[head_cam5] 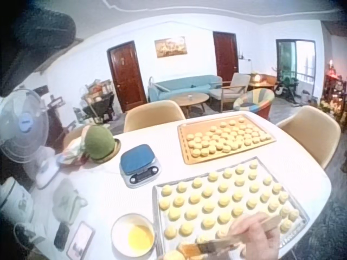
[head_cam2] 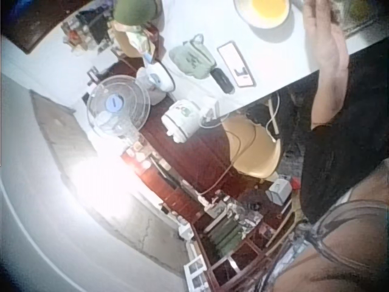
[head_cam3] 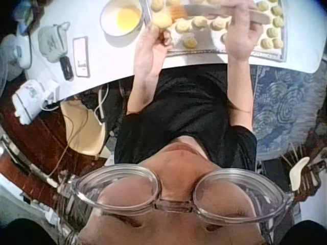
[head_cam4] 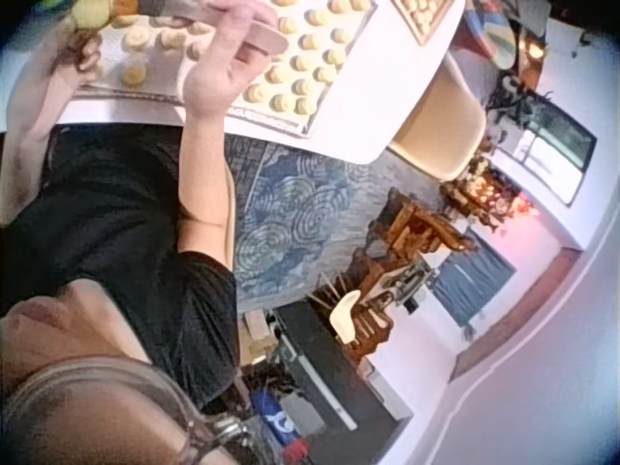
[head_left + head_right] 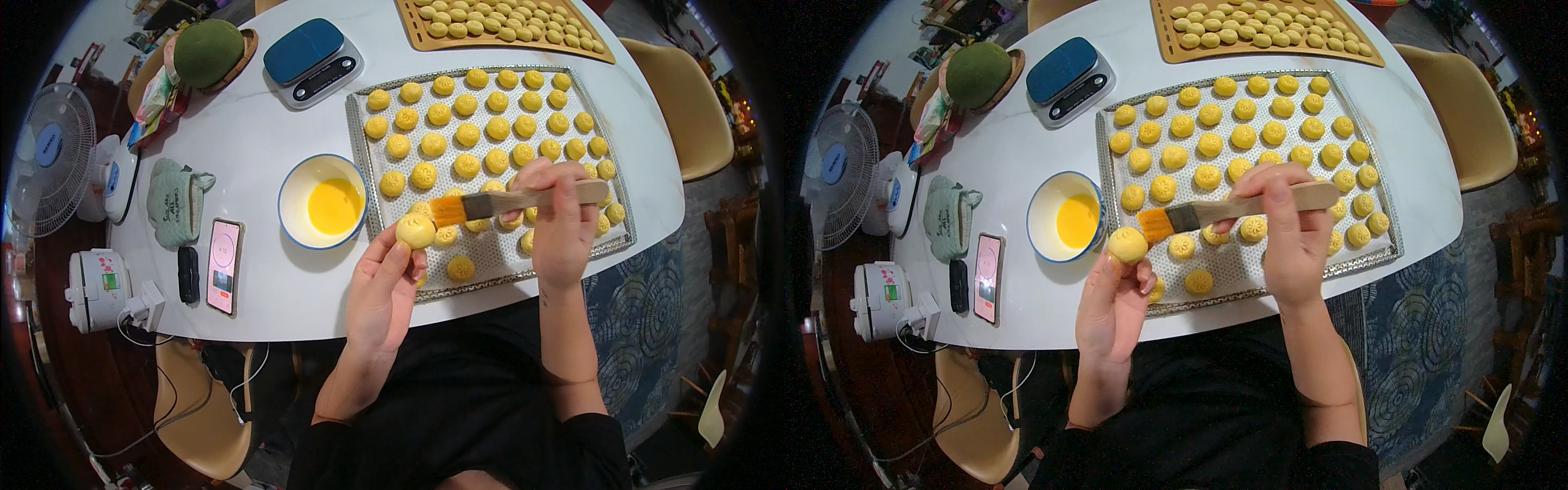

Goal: The person brushes a yellow liquid onto small round cookies arranged on a baking sheet. They pick up each cookie, apply the liquid with a brush, and place it back on the tray.

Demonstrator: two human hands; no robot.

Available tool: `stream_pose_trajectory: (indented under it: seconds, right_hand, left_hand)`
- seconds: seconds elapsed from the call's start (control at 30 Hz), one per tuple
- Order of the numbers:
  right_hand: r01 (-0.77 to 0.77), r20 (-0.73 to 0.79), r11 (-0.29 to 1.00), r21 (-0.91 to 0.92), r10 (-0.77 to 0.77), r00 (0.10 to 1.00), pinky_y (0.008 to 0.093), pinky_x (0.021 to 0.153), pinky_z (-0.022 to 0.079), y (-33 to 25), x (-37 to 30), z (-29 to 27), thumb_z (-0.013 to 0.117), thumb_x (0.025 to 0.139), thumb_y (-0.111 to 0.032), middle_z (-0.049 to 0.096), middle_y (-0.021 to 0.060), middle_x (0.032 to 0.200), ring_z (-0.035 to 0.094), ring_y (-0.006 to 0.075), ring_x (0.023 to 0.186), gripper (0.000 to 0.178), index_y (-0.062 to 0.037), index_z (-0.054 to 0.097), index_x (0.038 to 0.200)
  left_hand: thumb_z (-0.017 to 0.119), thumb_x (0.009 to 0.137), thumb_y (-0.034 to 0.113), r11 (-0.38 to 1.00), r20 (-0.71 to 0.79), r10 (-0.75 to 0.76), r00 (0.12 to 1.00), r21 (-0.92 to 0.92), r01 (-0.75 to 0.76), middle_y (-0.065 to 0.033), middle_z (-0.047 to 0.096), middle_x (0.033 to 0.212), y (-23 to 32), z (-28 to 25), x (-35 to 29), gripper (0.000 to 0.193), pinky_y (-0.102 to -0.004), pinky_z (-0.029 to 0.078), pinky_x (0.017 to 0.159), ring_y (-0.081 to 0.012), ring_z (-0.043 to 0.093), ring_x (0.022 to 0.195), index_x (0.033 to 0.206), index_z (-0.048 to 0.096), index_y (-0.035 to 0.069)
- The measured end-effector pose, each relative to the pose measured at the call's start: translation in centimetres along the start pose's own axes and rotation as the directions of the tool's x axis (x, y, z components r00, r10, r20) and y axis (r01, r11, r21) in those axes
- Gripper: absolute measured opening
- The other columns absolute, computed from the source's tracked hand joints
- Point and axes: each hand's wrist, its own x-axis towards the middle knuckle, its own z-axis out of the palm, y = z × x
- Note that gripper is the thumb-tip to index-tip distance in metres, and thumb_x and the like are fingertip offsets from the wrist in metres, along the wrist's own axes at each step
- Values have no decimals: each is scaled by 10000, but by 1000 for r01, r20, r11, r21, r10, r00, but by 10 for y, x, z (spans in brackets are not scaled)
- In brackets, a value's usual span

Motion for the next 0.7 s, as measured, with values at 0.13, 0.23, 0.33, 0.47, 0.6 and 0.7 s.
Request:
stream_pose_trajectory:
  seconds: [0.13,0.23,0.33,0.47,0.6,0.7]
  right_hand:
    - [3,111,998,61,-10,994,261,551,498,-8,2,0,379,947,-151,530,117,784,566,149,595,235,26,506,858]
    - [-10,92,999,-48,14,996,243,533,490,-12,11,-6,380,948,-163,527,113,765,552,141,578,245,23,498,843]
    - [-55,135,991,119,38,990,240,530,484,-18,22,-17,398,938,-141,529,110,754,563,144,592,218,25,506,847]
    - [-188,266,982,13,178,947,235,516,474,-29,28,-6,444,926,-184,538,72,743,569,132,612,229,10,519,830]
    - [-149,262,982,-117,175,949,233,511,473,-33,48,-11,474,916,-224,544,47,745,567,121,598,236,-8,533,841]
    - [-265,344,961,-83,278,897,231,498,466,-40,52,-5,499,902,-248,552,44,734,567,117,594,248,-12,536,837]
  left_hand:
    - [578,838,19,981,11,41,999,192,-43,-77,589,1030,7,10,-2,323,-257,432,830,-115,542,921,1150,515,-34]
    - [611,797,-26,939,-1,76,997,335,-72,-85,596,1041,12,17,-1,331,-234,437,835,-106,552,935,1120,543,-44]
    - [642,764,-42,895,33,60,998,441,-69,-60,603,997,19,23,-1,363,-185,424,762,-66,531,840,1117,558,-49]
    - [662,735,-56,845,80,-18,997,534,-27,-39,589,983,23,18,0,402,-151,378,692,-40,453,743,1125,567,-46]
    - [673,713,-64,786,131,-20,991,615,-65,-35,582,989,30,20,-1,434,-155,360,669,-38,424,732,1134,570,-32]
    - [690,699,-49,748,163,-30,986,658,-86,-42,586,999,34,26,-2,485,-169,359,687,-40,427,750,1162,549,-26]
